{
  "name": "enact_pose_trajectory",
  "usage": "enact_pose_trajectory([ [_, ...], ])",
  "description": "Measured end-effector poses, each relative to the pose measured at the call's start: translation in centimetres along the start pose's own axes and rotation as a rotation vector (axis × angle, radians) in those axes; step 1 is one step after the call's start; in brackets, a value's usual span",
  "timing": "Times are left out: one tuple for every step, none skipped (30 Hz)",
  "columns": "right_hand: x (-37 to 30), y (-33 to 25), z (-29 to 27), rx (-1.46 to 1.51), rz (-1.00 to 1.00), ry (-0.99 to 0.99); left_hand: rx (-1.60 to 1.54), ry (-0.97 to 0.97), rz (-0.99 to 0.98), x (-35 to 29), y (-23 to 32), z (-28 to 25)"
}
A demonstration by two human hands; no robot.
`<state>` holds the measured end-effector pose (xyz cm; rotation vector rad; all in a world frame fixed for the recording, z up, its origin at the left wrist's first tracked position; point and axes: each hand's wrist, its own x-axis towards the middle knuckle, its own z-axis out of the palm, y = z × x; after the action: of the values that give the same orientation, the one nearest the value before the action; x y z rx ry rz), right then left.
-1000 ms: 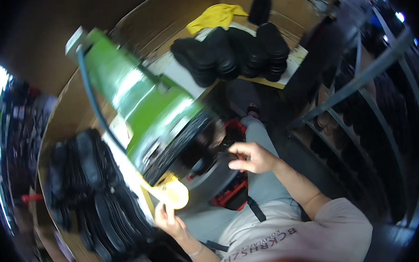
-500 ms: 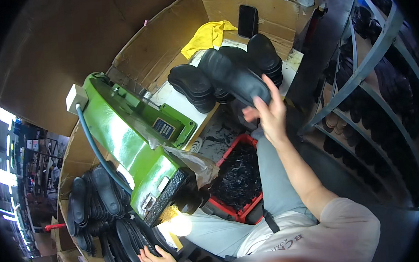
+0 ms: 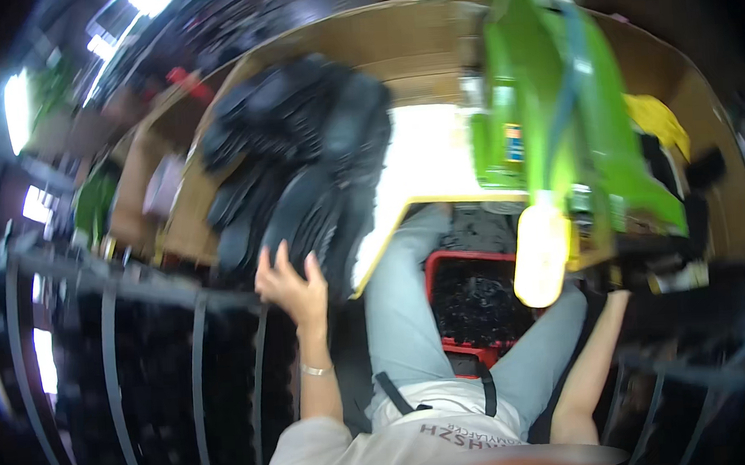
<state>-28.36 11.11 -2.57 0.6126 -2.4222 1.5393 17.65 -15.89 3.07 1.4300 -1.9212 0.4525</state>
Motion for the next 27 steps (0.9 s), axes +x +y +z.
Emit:
enact_pose_trajectory([
  [-2.5,0.4,-0.2,0.164,0.22,-0.073,0.001,0.007,-0.041,0.3,-0.5,0.1],
  [-5.0,0.6,-0.2,0.196,0.288,-0.119,-0.084,-0.015,-0.108,0.8,-1.0,0.3],
  [-7.4,0.8,-0.1,0.231,0.494,-0.201,-0.172,-0.031,-0.164,1.2,-1.5,0.5],
  [-9.7,1.2,0.4,0.234,0.563,-0.273,-0.158,-0.094,-0.203,1.5,-1.7,0.7],
  [-11.8,1.4,0.9,0.309,0.571,-0.322,-0.111,-0.163,-0.175,1.9,-1.9,0.9],
  [-13.3,1.5,1.2,0.363,0.52,-0.399,-0.079,-0.141,-0.128,2.1,-2.0,1.1],
  [-14.9,1.5,1.8,0.352,0.577,-0.401,-0.035,-0.2,-0.139,2.3,-2.1,1.2],
  [-16.2,1.4,2.0,0.352,0.603,-0.453,-0.011,-0.2,-0.144,2.4,-2.1,1.3],
  [-17.3,1.2,2.1,0.353,0.629,-0.503,-0.008,-0.187,-0.154,2.7,-2.3,1.3],
  [-18.3,0.8,2.3,0.369,0.662,-0.545,-0.073,-0.225,-0.195,2.9,-2.5,1.2],
  [-19.1,0.3,2.6,0.376,0.704,-0.583,-0.13,-0.237,-0.226,3.2,-2.6,1.0],
  [-19.7,-0.2,2.9,0.398,0.735,-0.604,-0.186,-0.214,-0.255,3.4,-2.6,0.7],
  [-20.2,-0.9,3.0,0.399,0.704,-0.647,-0.193,-0.241,-0.268,3.7,-2.7,0.1],
  [-20.6,-1.6,3.2,0.397,0.676,-0.668,-0.269,-0.244,-0.271,4.1,-2.8,-0.7],
  [-20.9,-2.3,3.4,0.384,0.682,-0.687,-0.331,-0.289,-0.312,4.4,-2.6,-1.5],
  [-21.0,-3.0,3.4,0.428,0.667,-0.731,-0.396,-0.229,-0.312,4.4,-2.2,-2.6],
  [-21.3,-3.9,3.5,0.466,0.648,-0.764,-0.416,-0.166,-0.235,4.3,-1.9,-4.1],
  [-21.2,-4.7,3.5,0.51,0.63,-0.834,-0.508,-0.119,-0.112,4.1,-1.1,-5.7],
  [-21.3,-5.4,3.3,0.538,0.63,-0.899,-0.583,-0.132,-0.063,3.6,-0.4,-7.3],
  [-21.5,-6.1,2.9,0.787,0.687,-0.947,-0.678,-0.204,0.029,2.9,0.6,-8.6],
  [-21.4,-6.7,2.7,1.023,0.763,-0.987,-0.761,-0.292,0.077,2.1,1.9,-9.5],
  [-21.1,-7.0,2.5,1.303,0.824,-1.063,-0.863,-0.406,0.206,1.5,3.2,-9.7],
  [-21.0,-7.2,2.1,1.424,0.946,-1.029,-0.934,-0.561,0.27,0.8,4.6,-9.7],
  [-20.7,-7.2,1.5,1.458,0.918,-1.017,-1.064,-0.646,0.36,-0.1,6.1,-9.1],
  [-20.4,-6.9,0.5,1.338,0.956,-0.922,-1.167,-0.779,0.407,-1.1,7.7,-8.4],
  [-20.3,-6.5,-0.9,1.213,0.994,-0.81,-1.335,-0.841,0.429,-2.3,9.6,-7.3],
  [-20.6,-6.0,-2.3,1.09,1.008,-0.779,-1.505,-0.926,0.422,-3.6,11.7,-6.0],
])
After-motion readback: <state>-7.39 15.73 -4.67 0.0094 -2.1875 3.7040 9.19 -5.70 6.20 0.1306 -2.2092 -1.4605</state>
